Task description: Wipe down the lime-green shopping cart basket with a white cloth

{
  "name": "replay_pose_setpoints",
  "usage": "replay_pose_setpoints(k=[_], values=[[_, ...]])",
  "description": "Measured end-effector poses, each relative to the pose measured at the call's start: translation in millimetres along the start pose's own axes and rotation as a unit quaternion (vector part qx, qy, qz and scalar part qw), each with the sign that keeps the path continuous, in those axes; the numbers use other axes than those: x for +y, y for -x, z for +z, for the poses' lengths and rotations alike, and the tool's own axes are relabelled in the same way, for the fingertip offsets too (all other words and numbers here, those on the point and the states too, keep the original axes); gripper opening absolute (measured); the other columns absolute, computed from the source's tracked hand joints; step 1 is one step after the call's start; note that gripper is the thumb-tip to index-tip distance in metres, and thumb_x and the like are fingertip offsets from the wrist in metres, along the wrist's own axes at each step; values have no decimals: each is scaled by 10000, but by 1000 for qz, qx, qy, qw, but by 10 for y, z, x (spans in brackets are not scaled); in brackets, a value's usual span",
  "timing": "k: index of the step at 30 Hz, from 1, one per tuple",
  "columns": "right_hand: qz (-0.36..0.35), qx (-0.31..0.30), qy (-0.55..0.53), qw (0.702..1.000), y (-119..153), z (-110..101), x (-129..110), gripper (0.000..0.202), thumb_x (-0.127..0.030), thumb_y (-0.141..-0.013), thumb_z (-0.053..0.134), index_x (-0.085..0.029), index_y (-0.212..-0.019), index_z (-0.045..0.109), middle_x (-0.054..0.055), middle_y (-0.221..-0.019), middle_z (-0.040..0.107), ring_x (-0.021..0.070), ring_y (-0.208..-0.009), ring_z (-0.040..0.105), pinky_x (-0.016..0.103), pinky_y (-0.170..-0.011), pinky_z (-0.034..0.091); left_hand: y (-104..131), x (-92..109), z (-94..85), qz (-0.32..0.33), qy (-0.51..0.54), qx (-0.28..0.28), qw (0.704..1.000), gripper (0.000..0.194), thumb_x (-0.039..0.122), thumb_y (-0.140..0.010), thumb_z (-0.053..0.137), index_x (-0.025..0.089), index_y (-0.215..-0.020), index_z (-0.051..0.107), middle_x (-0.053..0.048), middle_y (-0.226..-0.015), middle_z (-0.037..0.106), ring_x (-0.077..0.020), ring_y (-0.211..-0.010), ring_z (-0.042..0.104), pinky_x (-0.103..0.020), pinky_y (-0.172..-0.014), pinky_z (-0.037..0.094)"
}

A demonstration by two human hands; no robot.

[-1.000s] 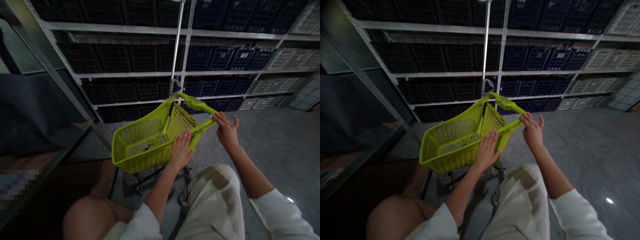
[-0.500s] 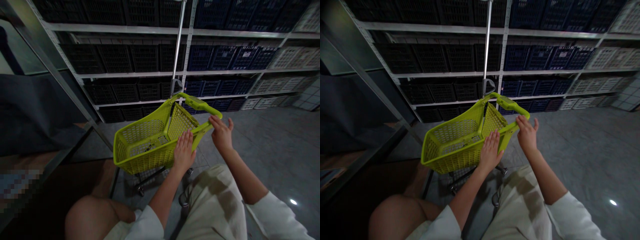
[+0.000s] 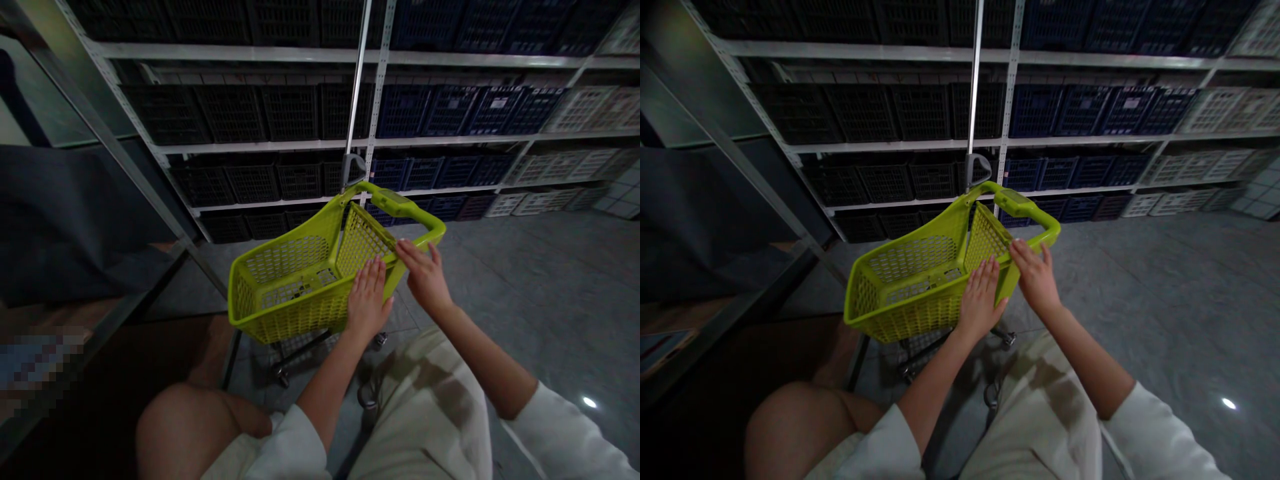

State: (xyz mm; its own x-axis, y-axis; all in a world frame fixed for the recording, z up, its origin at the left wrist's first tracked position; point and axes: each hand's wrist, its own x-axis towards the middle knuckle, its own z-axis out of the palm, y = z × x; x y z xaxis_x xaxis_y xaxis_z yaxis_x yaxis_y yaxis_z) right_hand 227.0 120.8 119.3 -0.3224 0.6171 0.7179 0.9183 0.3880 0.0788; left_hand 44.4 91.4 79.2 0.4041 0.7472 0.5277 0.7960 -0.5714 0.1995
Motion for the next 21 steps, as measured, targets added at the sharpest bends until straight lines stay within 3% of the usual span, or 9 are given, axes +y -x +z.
replay_pose_setpoints(k=[3, 5, 8, 10, 15, 17, 21], values=[[-75, -47, -17, 996, 30, 0, -102, 675, 16, -799, 376, -215, -1417, 517, 93, -1460, 565, 215, -1366, 511, 483, -1203, 239, -4, 1, -5, -2, -25, -13, 1000, 802, 403, -946, 495, 94, -1582, 117, -100, -1683, 122, -261, -1553, 127, -450, -1258, 238], [-32, -33, 2, 999, -11, -47, 119, 659, 22, -798, 364, -217, -1385, 544, 90, -1433, 592, 222, -1350, 528, 515, -1204, 213, -2, -1, -18, 2, -35, -17, 999, 815, 422, -946, 496, 91, -1582, 108, -102, -1685, 110, -259, -1554, 120, -441, -1259, 230], [89, 28, 38, 995, -97, -100, 487, 618, 14, -799, 360, -200, -1336, 580, 105, -1397, 620, 257, -1349, 528, 589, -1187, 191, 3, 4, -27, 2, -33, -10, 999, 828, 436, -941, 511, 92, -1582, 114, -96, -1685, 116, -259, -1551, 138, -427, -1261, 218], [113, 46, 44, 991, -112, -79, 489, 602, 8, -800, 364, -186, -1325, 585, 120, -1390, 622, 266, -1334, 542, 605, -1181, 196, 1, 13, -20, 1, -30, -5, 1000, 829, 437, -939, 518, 89, -1581, 125, -98, -1683, 125, -259, -1549, 148, -420, -1262, 214], [-63, -42, -22, 997, -10, 36, -31, 615, 28, -788, 370, -148, -1338, 580, 116, -1433, 587, 212, -1384, 490, 474, -1195, 280, -10, 29, 2, -4, -24, 2, 1000, 811, 415, -935, 529, 94, -1577, 152, -96, -1678, 154, -248, -1549, 154, -420, -1263, 211], [-85, -56, -33, 994, -7, 7, 5, 630, 35, -786, 371, -162, -1348, 576, 103, -1436, 586, 202, -1386, 488, 475, -1205, 263, -9, 26, 1, 0, -23, 3, 1000, 814, 405, -931, 538, 91, -1576, 153, -93, -1678, 156, -244, -1549, 152, -415, -1265, 206], [44, -2, 3, 999, -109, -106, 473, 601, 27, -804, 361, -177, -1315, 602, 122, -1381, 629, 243, -1330, 548, 585, -1206, 170, -3, 22, 1, 6, -19, 5, 1000, 825, 406, -932, 537, 91, -1580, 134, -92, -1679, 151, -257, -1545, 170, -426, -1259, 218]])
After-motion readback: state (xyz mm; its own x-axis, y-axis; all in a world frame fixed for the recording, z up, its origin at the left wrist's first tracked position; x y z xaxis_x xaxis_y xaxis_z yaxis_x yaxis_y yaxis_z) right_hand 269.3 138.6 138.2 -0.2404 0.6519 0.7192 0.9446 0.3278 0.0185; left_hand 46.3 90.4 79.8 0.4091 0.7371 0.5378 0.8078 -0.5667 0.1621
